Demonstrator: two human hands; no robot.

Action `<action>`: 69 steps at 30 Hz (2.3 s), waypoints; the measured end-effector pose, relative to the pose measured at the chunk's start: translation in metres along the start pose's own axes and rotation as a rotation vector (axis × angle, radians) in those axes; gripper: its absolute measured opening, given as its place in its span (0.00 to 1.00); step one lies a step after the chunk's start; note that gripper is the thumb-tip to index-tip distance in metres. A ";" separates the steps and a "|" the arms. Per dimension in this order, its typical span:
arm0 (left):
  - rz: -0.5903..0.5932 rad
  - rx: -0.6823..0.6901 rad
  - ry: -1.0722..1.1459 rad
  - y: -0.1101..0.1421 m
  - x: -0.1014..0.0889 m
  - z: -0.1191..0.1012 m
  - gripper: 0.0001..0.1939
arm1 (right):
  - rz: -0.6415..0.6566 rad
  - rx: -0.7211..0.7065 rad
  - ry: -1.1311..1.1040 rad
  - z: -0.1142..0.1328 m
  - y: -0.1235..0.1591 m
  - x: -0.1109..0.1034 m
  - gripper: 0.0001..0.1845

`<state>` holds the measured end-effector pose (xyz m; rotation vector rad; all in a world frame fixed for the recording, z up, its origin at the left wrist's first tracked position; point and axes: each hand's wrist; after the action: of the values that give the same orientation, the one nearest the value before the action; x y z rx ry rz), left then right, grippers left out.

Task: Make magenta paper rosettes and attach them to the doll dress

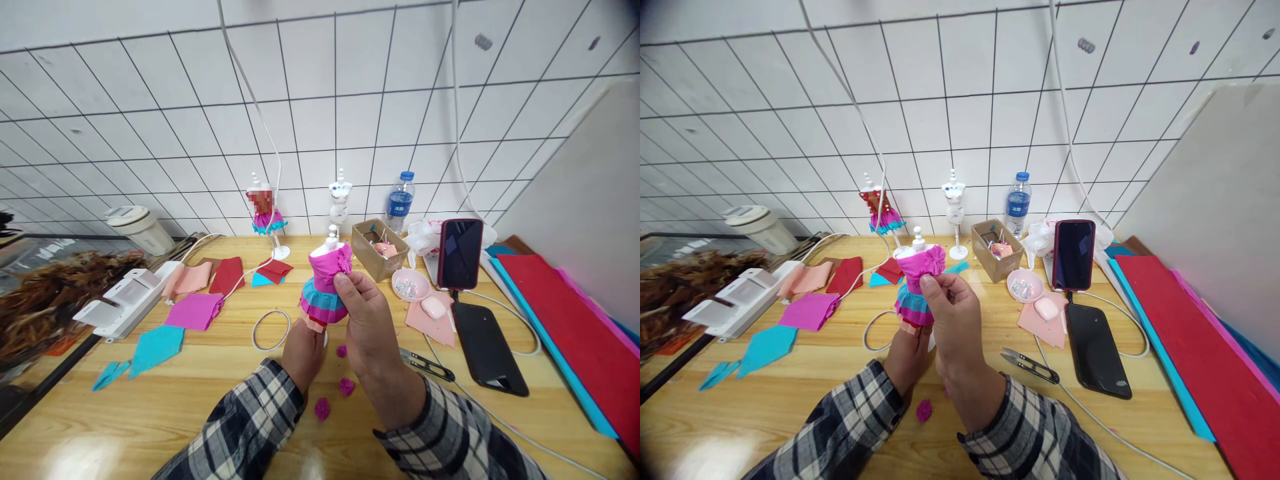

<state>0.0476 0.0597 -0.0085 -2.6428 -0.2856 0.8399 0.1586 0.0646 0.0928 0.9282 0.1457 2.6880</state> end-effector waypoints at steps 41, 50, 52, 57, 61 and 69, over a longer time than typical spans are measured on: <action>0.004 -0.271 0.358 -0.005 -0.020 0.029 0.17 | 0.223 -1.100 0.824 0.026 -0.002 -0.052 0.16; -0.083 -0.202 0.576 -0.004 -0.023 0.028 0.15 | 0.648 -0.595 1.344 -0.046 0.045 -0.128 0.08; -0.086 -0.203 0.567 -0.004 -0.022 0.028 0.15 | 0.649 -0.588 1.415 -0.050 0.050 -0.125 0.08; -0.058 -0.219 0.534 -0.002 -0.021 0.033 0.17 | 0.648 -0.588 1.508 -0.055 0.053 -0.117 0.10; -0.012 -0.225 0.542 -0.001 -0.021 0.034 0.18 | 0.660 -0.590 1.455 -0.058 0.053 -0.117 0.05; 0.187 -0.483 0.773 0.022 -0.022 0.003 0.19 | 0.283 -1.163 0.978 -0.010 0.047 -0.102 0.11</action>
<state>0.0297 0.0339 -0.0082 -3.2266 -0.0304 -0.2924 0.2176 -0.0114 0.0333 -0.7317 -1.2504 2.4839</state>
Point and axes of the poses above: each hand's wrist, its own y-axis away from the middle knuckle, its own x-axis out of the palm, z = x × y, and after that the axes turned 10 degrees about -z, right-handed
